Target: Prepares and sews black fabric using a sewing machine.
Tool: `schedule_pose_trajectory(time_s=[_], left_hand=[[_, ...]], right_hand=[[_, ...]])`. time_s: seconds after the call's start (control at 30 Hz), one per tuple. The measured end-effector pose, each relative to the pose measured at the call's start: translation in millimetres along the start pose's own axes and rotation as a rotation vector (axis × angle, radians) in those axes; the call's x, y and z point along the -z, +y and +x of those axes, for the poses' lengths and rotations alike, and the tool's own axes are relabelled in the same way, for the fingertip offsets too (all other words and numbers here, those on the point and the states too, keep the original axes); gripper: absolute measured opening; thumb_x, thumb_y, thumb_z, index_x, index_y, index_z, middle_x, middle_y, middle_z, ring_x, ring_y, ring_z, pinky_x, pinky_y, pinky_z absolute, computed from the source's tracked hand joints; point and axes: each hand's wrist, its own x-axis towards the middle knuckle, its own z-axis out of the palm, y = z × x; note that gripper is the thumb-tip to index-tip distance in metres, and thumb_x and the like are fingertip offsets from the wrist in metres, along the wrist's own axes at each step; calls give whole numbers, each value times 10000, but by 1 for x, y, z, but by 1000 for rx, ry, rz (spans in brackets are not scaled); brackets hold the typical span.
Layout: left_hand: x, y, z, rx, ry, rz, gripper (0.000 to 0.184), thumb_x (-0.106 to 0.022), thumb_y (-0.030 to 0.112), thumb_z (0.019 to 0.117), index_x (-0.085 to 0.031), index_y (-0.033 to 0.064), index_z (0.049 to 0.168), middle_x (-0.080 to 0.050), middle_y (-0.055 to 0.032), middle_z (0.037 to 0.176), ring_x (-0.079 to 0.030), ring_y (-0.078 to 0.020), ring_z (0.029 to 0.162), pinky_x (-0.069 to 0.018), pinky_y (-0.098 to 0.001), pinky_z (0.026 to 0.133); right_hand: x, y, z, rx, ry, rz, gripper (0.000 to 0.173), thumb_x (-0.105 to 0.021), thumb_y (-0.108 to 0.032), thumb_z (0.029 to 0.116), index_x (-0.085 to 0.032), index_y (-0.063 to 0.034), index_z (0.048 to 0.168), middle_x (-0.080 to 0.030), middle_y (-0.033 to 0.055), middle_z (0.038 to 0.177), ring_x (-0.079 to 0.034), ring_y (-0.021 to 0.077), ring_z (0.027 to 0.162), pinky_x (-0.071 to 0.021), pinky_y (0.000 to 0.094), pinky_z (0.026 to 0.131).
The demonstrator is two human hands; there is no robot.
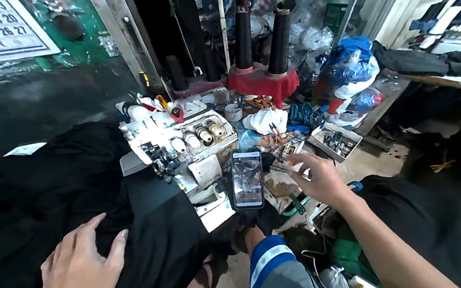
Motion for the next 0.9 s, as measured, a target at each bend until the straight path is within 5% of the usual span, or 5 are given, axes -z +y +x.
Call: schedule_pose_trajectory(time_s=[0.1,0.4,0.7,0.9], left_hand=[[-2,-4,0,-10,0,21,644,-556,562,969,-521,171,1478,-563,-168,1432,-518,-371,1339,-376,-631,1091],[-7,-13,-1,-40,1,27,551,-537,558,982,-621,184,1378,-587,-90,1433,-514,-304,1360,-380,-594,1101],[-6,-12,-1,-52,12,15,531,-563,551,975,-642,186,1354,-590,-95,1431,-519,-304,1357,-385,-596,1097],[-4,-9,-1,-46,5,-5,530,-547,541,983,-637,176,1357,-575,-103,1443,-507,-319,1367,-369,-606,1112]], right_hand=[[-20,-3,-11,-20,-95,-33,284,-746,-187,912,-718,-165,1194,-703,13,1027,-659,155,695,-601,423,613],[-44,-4,3,-53,-216,-183,189,-725,-205,914,-736,-201,1103,-661,28,1022,-675,180,773,-601,457,644],[-34,-4,-3,-37,-222,-126,297,-756,-262,906,-716,-235,1200,-688,2,1005,-681,143,780,-610,433,674],[-24,-5,-13,-66,-197,-55,310,-748,-238,921,-719,-238,1229,-688,-23,943,-632,114,643,-589,386,578]])
